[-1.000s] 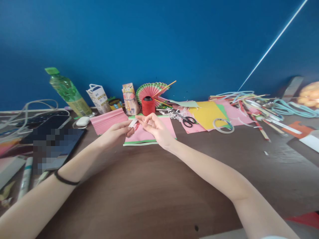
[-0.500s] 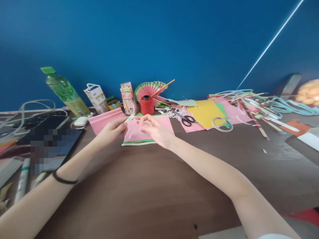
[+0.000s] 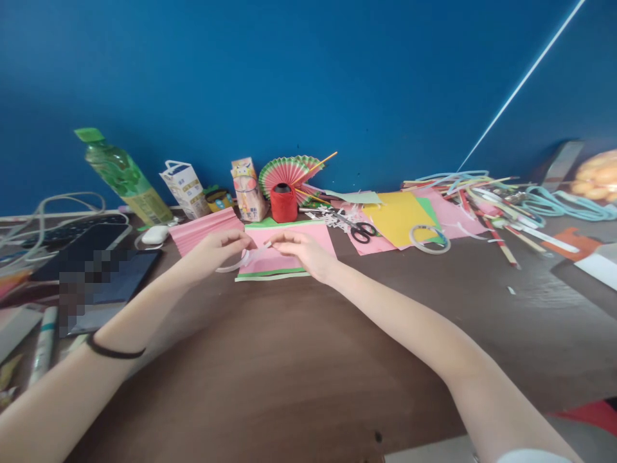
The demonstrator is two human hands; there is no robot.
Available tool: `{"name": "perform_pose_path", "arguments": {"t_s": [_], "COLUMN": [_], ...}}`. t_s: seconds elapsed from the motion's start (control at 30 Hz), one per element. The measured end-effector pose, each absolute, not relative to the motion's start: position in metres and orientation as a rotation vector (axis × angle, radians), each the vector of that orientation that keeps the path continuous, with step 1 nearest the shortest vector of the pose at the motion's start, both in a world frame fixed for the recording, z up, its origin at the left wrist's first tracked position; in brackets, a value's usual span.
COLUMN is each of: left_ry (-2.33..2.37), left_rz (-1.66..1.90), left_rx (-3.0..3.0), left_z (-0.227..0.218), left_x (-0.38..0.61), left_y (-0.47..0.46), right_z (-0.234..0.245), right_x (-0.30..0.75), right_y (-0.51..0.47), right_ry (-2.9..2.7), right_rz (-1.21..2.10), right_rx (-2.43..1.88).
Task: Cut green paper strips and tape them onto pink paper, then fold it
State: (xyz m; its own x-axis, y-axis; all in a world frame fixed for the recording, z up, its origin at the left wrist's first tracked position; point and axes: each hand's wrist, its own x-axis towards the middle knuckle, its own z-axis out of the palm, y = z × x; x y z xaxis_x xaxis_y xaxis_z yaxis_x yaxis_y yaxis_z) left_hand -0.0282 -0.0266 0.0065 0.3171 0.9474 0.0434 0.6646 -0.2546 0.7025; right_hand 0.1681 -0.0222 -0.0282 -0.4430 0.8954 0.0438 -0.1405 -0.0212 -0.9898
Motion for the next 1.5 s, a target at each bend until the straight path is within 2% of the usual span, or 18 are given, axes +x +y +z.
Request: {"name": "perform_pose_path", "arguments": {"t_s": [0.13,0.3,0.37,0.53,0.6,0.73,0.9,1.27,1.5], "left_ry": [1.251,1.303,1.271,1.203,1.167,1.173,1.229,1.215,1.230], "left_rz": [0.641,0.598,0.558,0.424,0.365,0.408,0.380,0.384,0.537], "left_rx": [1.972,2.001,2.002,2.011,2.007,2.082,2.251,2.200,2.071], "left_z": [0.006,0.000,0.000,-0.003,-0.007,-0.018,-0.032,-0.034,-0.010], "left_x": [-0.026,-0.027,-0.026,-0.023,-0.022,-0.019,-0.014,-0.019,-0.020], "left_y": [-0.032,-0.030,-0.031,-0.030,-0.030,-0.031,-0.035,-0.031,-0.030], "right_z": [-0.031,-0.032,-0.031,-0.027,-0.023,-0.009,-0.007,-0.019,-0.019], "right_x": [0.168,0.169,0.170,0.176,0.182,0.196,0.201,0.198,0.204], "right_y": [-0.021,-0.021,-0.021,-0.016,-0.014,-0.012,-0.012,-0.006,-0.003], "right_ry": [-1.463,-1.552,-1.676,-2.067,-2.149,-2.480,-2.738,-2.731,-2.564], "right_rz": [1.577,1.531,1.406,0.821,0.748,0.848,0.803,0.965,1.328], "right_rx": [-0.849,-0.844,-0.877,-1.012,-1.125,-1.283,-1.335,-1.216,-1.179]}}
